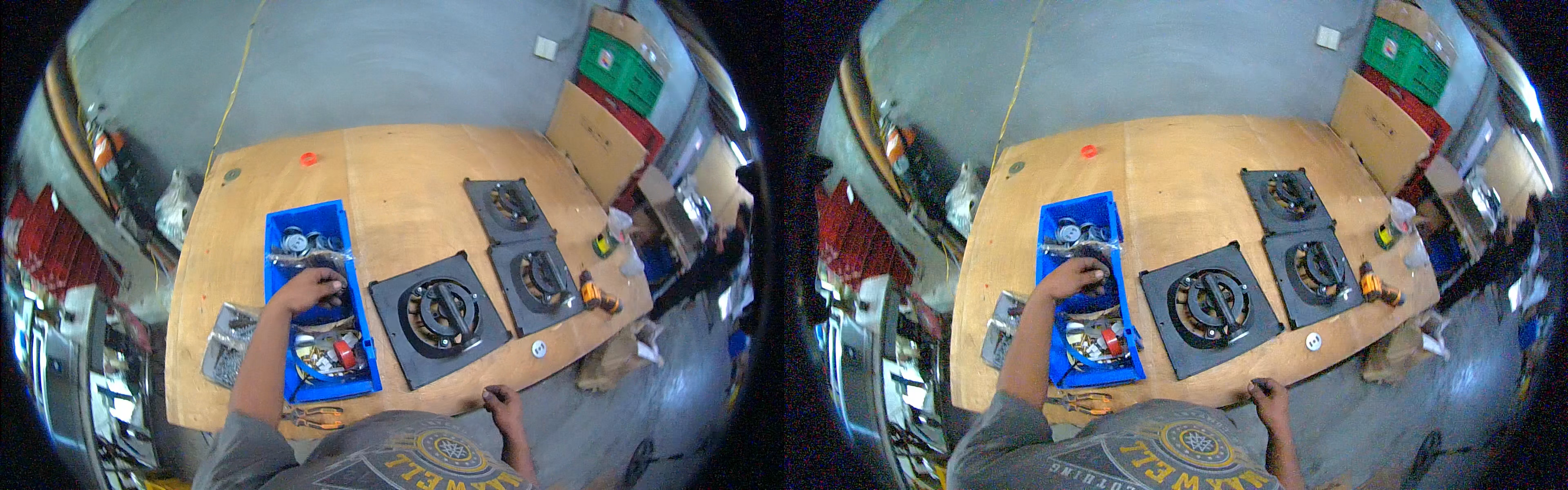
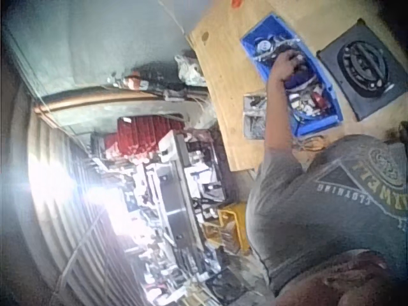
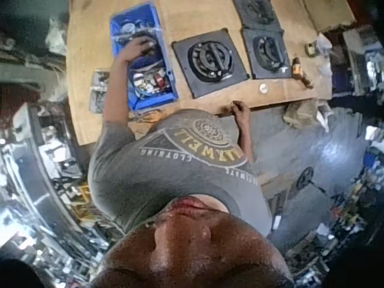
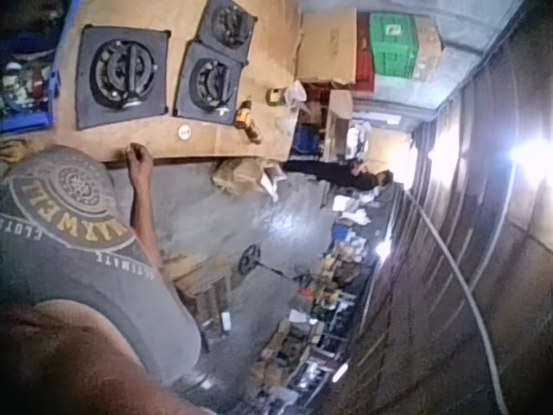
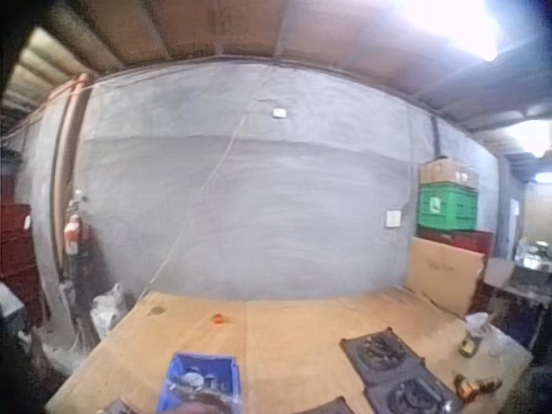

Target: The person uses a cordless drill to fasten screws into a square fan housing on a workbench. They then retrieve small components from a blue bin and attach them to the fan assembly by hand.

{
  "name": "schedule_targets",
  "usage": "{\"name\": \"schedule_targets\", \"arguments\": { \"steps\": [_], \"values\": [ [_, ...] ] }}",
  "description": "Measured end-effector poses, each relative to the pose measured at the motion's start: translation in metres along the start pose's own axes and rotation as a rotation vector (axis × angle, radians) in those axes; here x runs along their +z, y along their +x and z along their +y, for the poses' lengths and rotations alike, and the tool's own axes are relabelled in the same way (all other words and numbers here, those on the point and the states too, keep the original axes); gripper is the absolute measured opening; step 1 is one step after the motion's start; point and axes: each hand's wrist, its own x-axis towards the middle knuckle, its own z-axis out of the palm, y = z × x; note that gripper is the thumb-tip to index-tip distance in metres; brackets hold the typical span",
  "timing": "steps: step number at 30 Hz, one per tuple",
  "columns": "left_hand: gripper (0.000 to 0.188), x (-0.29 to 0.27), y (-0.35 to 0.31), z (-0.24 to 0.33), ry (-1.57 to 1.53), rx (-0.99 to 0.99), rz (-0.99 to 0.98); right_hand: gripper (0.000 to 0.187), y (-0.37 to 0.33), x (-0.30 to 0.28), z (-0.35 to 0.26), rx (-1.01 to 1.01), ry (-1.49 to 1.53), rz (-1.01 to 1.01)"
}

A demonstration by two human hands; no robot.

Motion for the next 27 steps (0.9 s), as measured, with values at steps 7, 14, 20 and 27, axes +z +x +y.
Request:
{"name": "schedule_targets", "arguments": {
  "steps": [7, 14, 20, 27],
  "values": [
    [0.021, 0.093, -0.081, 0.072, -0.107, 0.234, -0.063, 0.043, -0.019, 0.033, -0.154, -0.371, -0.054, -0.287],
    [0.022, 0.157, -0.09, 0.124, 0.524, 0.585, -0.022, 0.02, -0.019, 0.04, -0.192, -0.258, 0.382, -0.414],
    [0.023, 0.179, -0.077, 0.122, 0.443, 0.655, -0.087, 0.022, -0.021, 0.029, -0.181, -0.113, 0.605, -0.443],
    [0.031, 0.209, -0.049, 0.093, 0.36, 0.503, -0.227, 0.032, -0.008, 0.014, -0.122, 0.113, 0.636, -0.5]
  ]
}}
